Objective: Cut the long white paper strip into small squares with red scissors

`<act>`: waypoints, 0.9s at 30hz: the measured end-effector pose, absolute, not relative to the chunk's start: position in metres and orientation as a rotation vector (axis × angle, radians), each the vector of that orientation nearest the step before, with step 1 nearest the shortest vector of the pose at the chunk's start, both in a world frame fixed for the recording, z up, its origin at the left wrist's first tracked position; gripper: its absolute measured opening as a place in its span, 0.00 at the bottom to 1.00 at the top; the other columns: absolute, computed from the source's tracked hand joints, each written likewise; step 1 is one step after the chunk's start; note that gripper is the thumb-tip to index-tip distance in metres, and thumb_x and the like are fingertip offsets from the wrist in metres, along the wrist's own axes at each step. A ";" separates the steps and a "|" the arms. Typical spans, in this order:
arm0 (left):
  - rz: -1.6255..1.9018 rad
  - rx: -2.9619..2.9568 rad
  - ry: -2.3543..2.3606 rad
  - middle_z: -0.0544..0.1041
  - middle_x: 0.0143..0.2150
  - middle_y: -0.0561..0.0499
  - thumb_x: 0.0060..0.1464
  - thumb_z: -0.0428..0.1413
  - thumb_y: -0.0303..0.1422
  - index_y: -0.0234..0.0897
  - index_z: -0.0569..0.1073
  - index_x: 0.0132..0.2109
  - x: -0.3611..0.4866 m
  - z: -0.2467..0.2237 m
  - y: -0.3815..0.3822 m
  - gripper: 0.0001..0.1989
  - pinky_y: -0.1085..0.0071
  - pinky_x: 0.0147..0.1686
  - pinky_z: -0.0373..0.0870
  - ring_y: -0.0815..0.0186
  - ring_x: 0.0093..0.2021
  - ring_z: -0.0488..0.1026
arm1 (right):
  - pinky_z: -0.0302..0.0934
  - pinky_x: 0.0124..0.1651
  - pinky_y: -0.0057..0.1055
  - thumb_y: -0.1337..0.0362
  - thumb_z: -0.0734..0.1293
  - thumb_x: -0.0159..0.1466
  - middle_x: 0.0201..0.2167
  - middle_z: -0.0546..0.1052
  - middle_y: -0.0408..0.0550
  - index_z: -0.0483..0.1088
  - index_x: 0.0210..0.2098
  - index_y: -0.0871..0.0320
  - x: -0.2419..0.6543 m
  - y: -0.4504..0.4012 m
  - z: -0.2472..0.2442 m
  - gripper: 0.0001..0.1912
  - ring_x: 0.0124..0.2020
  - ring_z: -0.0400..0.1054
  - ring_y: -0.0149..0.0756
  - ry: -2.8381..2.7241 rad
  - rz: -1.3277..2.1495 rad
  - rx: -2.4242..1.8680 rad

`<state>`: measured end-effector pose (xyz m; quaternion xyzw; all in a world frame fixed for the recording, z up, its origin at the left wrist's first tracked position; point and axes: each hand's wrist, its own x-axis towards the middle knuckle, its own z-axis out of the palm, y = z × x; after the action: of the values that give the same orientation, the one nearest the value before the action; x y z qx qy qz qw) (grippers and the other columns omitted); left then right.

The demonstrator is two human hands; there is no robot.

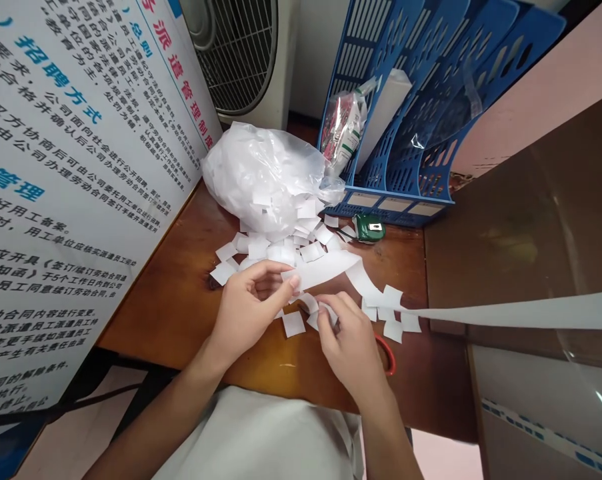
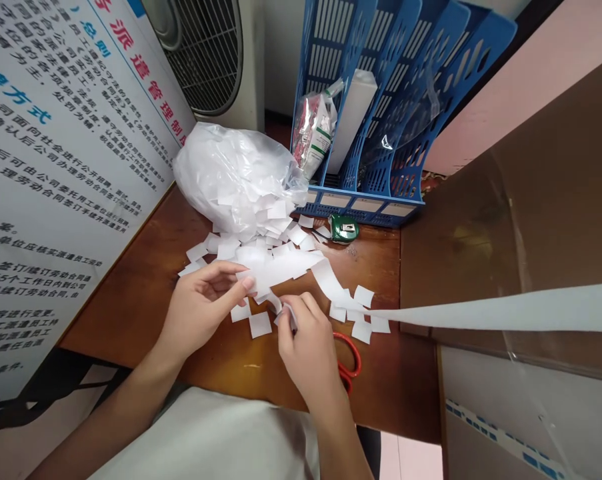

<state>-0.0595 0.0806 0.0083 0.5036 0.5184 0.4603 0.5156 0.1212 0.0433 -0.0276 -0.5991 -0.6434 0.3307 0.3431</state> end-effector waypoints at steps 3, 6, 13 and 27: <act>0.988 1.148 1.125 0.81 0.33 0.51 0.59 0.64 0.37 0.35 0.76 0.43 -0.060 0.004 0.080 0.10 0.75 0.37 0.77 0.67 0.34 0.80 | 0.58 0.41 0.34 0.66 0.63 0.67 0.37 0.74 0.50 0.75 0.41 0.59 0.119 0.048 -0.037 0.08 0.38 0.67 0.39 -1.612 0.827 -1.565; 0.847 1.195 1.045 0.80 0.36 0.50 0.62 0.62 0.37 0.35 0.76 0.43 -0.056 -0.004 0.079 0.09 0.73 0.41 0.75 0.67 0.38 0.78 | 0.59 0.33 0.31 0.63 0.65 0.67 0.31 0.74 0.48 0.75 0.38 0.59 0.118 0.050 -0.040 0.08 0.30 0.65 0.36 -1.550 0.978 -1.544; 0.906 1.183 1.181 0.78 0.33 0.51 0.59 0.64 0.39 0.35 0.78 0.42 -0.047 -0.012 0.081 0.11 0.74 0.39 0.72 0.68 0.35 0.75 | 0.51 0.23 0.26 0.57 0.71 0.64 0.27 0.75 0.43 0.73 0.42 0.58 0.127 0.029 -0.022 0.11 0.20 0.53 0.26 -1.299 1.142 -1.648; 0.766 1.196 1.038 0.83 0.42 0.49 0.62 0.61 0.33 0.39 0.82 0.52 -0.044 0.007 0.072 0.12 0.75 0.41 0.74 0.65 0.42 0.80 | 0.72 0.45 0.35 0.78 0.68 0.64 0.47 0.78 0.51 0.77 0.43 0.53 0.131 0.024 0.019 0.15 0.46 0.75 0.40 -1.609 0.731 -1.138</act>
<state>-0.0443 0.0720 0.0069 0.5238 0.4548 0.3354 0.6374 0.1312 0.0241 0.0193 -0.4700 -0.6644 0.3019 0.4966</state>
